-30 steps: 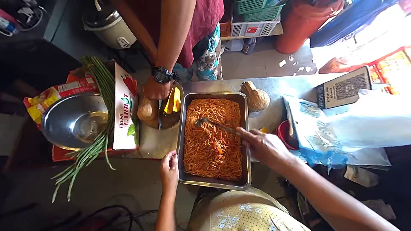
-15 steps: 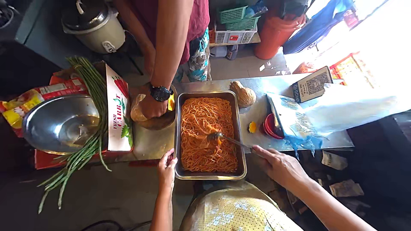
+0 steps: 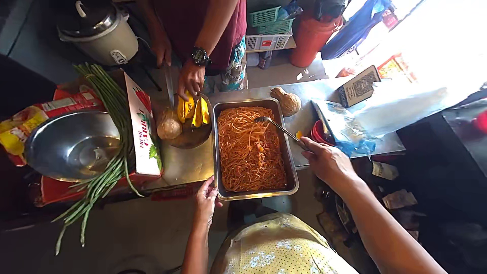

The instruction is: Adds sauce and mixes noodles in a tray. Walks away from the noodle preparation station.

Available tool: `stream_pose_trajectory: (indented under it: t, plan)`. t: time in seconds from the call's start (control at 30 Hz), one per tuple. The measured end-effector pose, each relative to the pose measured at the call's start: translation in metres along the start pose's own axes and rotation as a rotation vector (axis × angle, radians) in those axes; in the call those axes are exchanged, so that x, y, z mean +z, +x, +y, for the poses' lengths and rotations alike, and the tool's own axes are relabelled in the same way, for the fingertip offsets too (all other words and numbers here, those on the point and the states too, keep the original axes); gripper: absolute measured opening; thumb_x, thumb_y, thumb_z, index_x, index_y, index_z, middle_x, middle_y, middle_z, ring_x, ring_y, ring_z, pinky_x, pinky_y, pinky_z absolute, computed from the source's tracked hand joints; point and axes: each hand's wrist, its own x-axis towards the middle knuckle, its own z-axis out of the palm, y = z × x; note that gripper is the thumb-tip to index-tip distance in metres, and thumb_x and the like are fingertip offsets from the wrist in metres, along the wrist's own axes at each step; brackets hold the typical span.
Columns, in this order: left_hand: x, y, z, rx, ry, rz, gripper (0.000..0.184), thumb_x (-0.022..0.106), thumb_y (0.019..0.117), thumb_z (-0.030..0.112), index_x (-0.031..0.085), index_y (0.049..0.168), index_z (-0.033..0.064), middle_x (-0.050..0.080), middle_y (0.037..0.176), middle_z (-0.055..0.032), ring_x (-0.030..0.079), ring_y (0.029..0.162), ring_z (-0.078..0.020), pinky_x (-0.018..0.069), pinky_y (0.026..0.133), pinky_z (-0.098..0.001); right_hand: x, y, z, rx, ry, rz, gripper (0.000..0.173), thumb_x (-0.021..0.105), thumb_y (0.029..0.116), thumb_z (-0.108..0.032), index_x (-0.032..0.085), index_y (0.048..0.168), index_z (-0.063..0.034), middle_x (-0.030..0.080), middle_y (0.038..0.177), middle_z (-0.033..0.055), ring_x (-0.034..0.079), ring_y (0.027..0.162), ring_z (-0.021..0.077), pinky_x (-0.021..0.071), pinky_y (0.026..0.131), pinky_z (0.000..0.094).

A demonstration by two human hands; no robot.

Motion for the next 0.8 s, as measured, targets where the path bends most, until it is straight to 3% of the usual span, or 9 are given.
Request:
stream_pose_trajectory:
  t: [0.1, 0.17, 0.3, 0.47, 0.6, 0.7, 0.8]
  plan:
    - [-0.002, 0.003, -0.002, 0.031, 0.044, -0.008, 0.042, 0.057, 0.1001, -0.002, 0.056, 0.142, 0.0017, 0.065, 0.087, -0.0121, 0.064, 0.057, -0.0156, 0.0567, 0.047, -0.0291, 0.03, 0.033, -0.012, 0.085, -0.017, -0.056, 0.043, 0.053, 0.1058, -0.021, 0.054, 0.149, -0.0235, 0.069, 0.121, 0.0204, 0.066, 0.112, 0.0428, 0.0513, 0.091, 0.0644]
    - [-0.005, 0.004, -0.003, 0.053, 0.043, -0.028, 0.043, 0.057, 0.1002, -0.002, 0.055, 0.143, 0.0012, 0.065, 0.085, -0.0121, 0.065, 0.056, -0.0162, 0.0578, 0.048, -0.0298, 0.028, 0.031, -0.017, 0.099, -0.038, -0.048, 0.043, 0.054, 0.1059, -0.023, 0.055, 0.149, -0.0258, 0.069, 0.121, 0.0191, 0.066, 0.112, 0.0416, 0.0514, 0.091, 0.0645]
    - [-0.01, 0.008, -0.008, 0.051, 0.009, -0.06, 0.042, 0.058, 0.1002, -0.001, 0.055, 0.143, 0.0006, 0.068, 0.089, -0.0121, 0.066, 0.057, -0.0155, 0.0588, 0.049, -0.0298, 0.02, -0.026, -0.007, -0.002, -0.009, 0.103, 0.044, 0.054, 0.106, -0.021, 0.056, 0.149, -0.0231, 0.07, 0.119, 0.0192, 0.07, 0.101, 0.0417, 0.0536, 0.084, 0.0649]
    - [-0.01, 0.009, -0.007, 0.055, -0.012, -0.071, 0.044, 0.057, 0.1, -0.002, 0.053, 0.144, 0.0001, 0.068, 0.088, -0.0118, 0.066, 0.056, -0.0155, 0.0584, 0.047, -0.0297, 0.054, -0.092, 0.015, -0.005, 0.042, -0.084, 0.047, 0.055, 0.1041, -0.018, 0.055, 0.151, -0.0222, 0.071, 0.117, 0.0198, 0.07, 0.101, 0.0412, 0.0551, 0.085, 0.0634]
    - [-0.009, 0.009, -0.006, 0.048, -0.012, -0.063, 0.043, 0.057, 0.0997, -0.002, 0.053, 0.143, -0.0005, 0.068, 0.087, -0.0116, 0.066, 0.056, -0.0156, 0.0585, 0.047, -0.0295, 0.043, -0.129, 0.031, -0.127, -0.005, -0.02, 0.047, 0.062, 0.098, -0.016, 0.063, 0.144, -0.0241, 0.074, 0.105, 0.0138, 0.073, 0.081, 0.0345, 0.0584, 0.068, 0.0586]
    - [-0.009, 0.008, -0.003, 0.032, -0.018, -0.058, 0.043, 0.056, 0.0996, -0.003, 0.053, 0.143, -0.0011, 0.068, 0.088, -0.0126, 0.066, 0.056, -0.0159, 0.0581, 0.047, -0.0295, 0.039, -0.123, 0.03, -0.199, -0.05, -0.031, 0.049, 0.062, 0.0962, -0.016, 0.063, 0.144, -0.0249, 0.074, 0.101, 0.0135, 0.072, 0.073, 0.0336, 0.0575, 0.06, 0.0562]
    - [-0.009, 0.008, -0.001, 0.009, -0.04, -0.048, 0.043, 0.057, 0.0992, -0.004, 0.055, 0.142, -0.0008, 0.069, 0.089, -0.0141, 0.066, 0.056, -0.017, 0.0575, 0.047, -0.0297, 0.053, -0.085, 0.012, -0.22, -0.036, -0.214, 0.048, 0.057, 0.1027, -0.019, 0.055, 0.15, -0.0275, 0.072, 0.11, 0.0177, 0.072, 0.081, 0.0373, 0.0579, 0.069, 0.0576]
